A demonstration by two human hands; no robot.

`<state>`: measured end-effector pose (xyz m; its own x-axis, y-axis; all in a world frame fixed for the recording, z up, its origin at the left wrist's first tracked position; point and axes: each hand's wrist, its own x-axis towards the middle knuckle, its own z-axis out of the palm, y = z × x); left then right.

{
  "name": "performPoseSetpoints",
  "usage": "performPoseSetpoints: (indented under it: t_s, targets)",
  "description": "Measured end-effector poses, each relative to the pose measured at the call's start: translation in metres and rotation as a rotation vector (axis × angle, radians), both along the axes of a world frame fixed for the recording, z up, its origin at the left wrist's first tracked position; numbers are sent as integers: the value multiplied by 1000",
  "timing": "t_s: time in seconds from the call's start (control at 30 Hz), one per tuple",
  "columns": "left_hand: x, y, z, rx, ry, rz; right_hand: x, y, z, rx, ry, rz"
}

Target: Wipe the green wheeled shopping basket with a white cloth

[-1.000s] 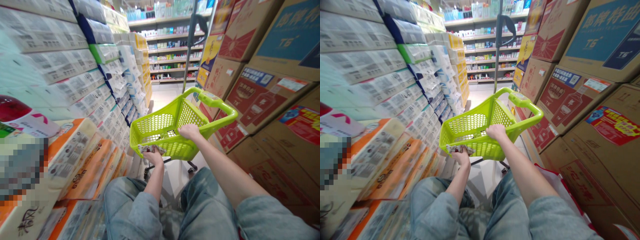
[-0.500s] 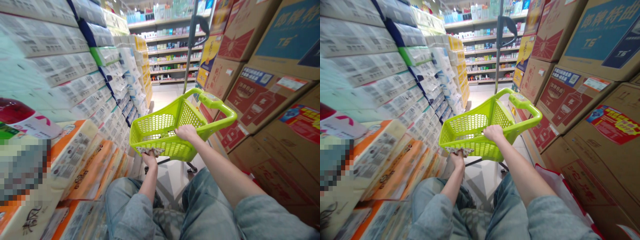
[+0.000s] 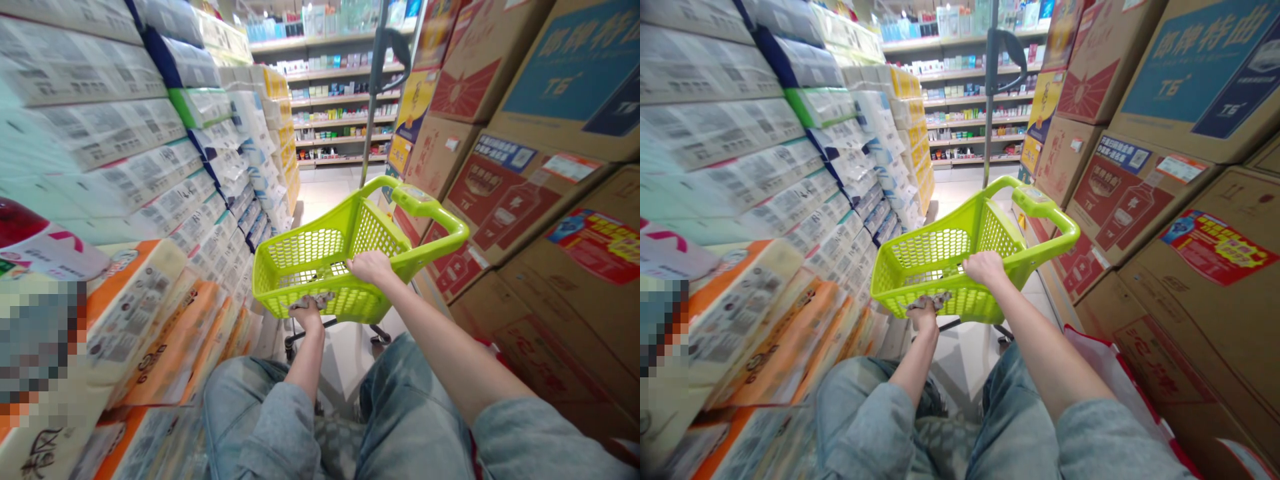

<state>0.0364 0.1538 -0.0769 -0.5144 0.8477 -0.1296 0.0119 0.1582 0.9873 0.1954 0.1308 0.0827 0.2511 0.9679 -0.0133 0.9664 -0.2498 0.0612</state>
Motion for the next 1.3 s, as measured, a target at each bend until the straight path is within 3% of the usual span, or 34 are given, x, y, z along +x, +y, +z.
performPoseSetpoints:
  t_s: [0.07,0.17,0.37,0.53,0.8,1.07,1.2,1.3]
  targets:
    - [-2,1,2,-37,89,-6,-2,-1,0,2,9,1]
    - [-7,-3,3,40,143,-118,-2,0,0,13,13,0]
    - [-9,-16,3,95,8,-220,-1,0,-1,16,6,0]
    - [13,-17,14,-25,-210,-165,-1,-3,-1,28,-6,5]
    - [12,-17,15,42,-318,-152,-4,-2,0,20,-8,5]
    - [14,-3,14,-5,-160,-87,-6,-3,1,13,-9,7]
    - [2,-6,17,103,-148,-197,-6,-1,2,18,-28,4]
    - [-9,-18,8,56,-168,-230,-6,1,2,-11,-28,6]
